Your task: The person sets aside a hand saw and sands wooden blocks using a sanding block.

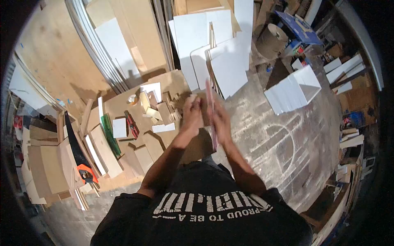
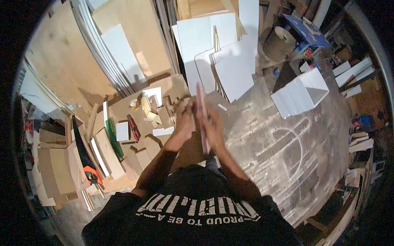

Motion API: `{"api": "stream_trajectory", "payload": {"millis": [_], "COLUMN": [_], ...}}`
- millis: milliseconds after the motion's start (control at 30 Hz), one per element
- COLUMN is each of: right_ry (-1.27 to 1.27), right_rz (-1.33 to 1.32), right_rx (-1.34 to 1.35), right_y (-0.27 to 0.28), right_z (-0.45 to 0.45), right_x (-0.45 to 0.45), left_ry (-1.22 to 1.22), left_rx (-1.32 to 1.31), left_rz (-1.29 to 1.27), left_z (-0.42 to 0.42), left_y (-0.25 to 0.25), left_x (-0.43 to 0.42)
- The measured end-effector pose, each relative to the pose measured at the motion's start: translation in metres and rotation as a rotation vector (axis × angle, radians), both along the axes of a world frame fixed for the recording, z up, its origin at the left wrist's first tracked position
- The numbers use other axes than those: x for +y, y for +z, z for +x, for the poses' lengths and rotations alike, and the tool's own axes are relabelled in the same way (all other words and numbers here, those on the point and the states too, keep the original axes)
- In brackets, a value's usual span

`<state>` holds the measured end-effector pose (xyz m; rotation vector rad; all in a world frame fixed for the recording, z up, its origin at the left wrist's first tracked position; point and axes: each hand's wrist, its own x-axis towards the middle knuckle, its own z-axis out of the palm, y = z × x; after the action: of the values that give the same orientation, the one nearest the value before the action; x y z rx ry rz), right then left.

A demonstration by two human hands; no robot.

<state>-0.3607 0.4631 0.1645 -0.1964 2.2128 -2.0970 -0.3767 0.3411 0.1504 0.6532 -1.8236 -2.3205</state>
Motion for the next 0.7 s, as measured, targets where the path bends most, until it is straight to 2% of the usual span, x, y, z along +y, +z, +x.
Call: {"api": "stream_trajectory", "payload": {"millis": [33, 100, 133, 167, 200, 267, 300, 333, 367, 433, 467, 500, 567, 600, 700], "right_ry": [0.027, 0.031, 0.025, 0.042, 0.06, 0.033, 0.014, 0.002, -0.003, -0.026, 0.028, 0.081, -0.029, -0.018, 0.037], "right_rz": [0.056, 0.063, 0.066, -0.026, -0.116, -0.045, -0.159, -0.272, -0.381, -0.429, -0.461, -0.494, -0.599, -0.561, -0.445], "right_rx": [0.053, 0.144, 0.173, 0.085, 0.0, -0.077, -0.061, -0.04, -0.02, -0.308, -0.387, -0.458, -0.456, -0.443, -0.413], "right_y": [-0.002, -0.022, -0.024, -0.025, -0.015, 0.015, 0.014, 0.013, 0.012, 0.005, -0.008, -0.024, -0.045, -0.043, -0.024], "right_z": [0.017, 0.002, 0.004, -0.027, -0.074, -0.115, -0.12, -0.128, -0.134, -0.101, -0.074, -0.049, -0.006, -0.004, 0.001], "right_x": [0.0, -0.001, -0.001, -0.002, -0.008, -0.018, -0.016, -0.01, -0.003, 0.024, 0.031, 0.037, 0.02, 0.013, 0.009], "left_ry": [-0.009, -0.086, -0.078, -0.08, -0.038, -0.046, -0.048, -0.043, -0.017, 0.051, -0.036, 0.0, 0.058, 0.12, 0.017], "left_rx": [-0.02, 0.105, 0.201, 0.302, 0.296, 0.136, 0.057, 0.011, 0.037, 0.084, 0.104, 0.117, 0.146, 0.13, 0.193], "left_rz": [0.204, 0.013, -0.204, -0.424, -0.148, 0.167, 0.316, 0.248, 0.308, 0.441, 0.364, 0.323, 0.245, 0.288, 0.246], "left_z": [-0.006, -0.006, 0.004, 0.01, 0.019, 0.022, 0.022, 0.018, 0.013, 0.008, 0.013, 0.015, 0.019, 0.02, 0.036], "left_y": [0.001, -0.027, -0.029, -0.03, -0.014, -0.027, -0.033, -0.035, -0.037, -0.045, -0.042, -0.032, -0.011, -0.014, -0.01], "left_x": [-0.014, -0.021, -0.014, -0.002, 0.011, 0.011, 0.004, -0.008, -0.019, -0.036, -0.046, -0.047, -0.039, -0.032, -0.03]}}
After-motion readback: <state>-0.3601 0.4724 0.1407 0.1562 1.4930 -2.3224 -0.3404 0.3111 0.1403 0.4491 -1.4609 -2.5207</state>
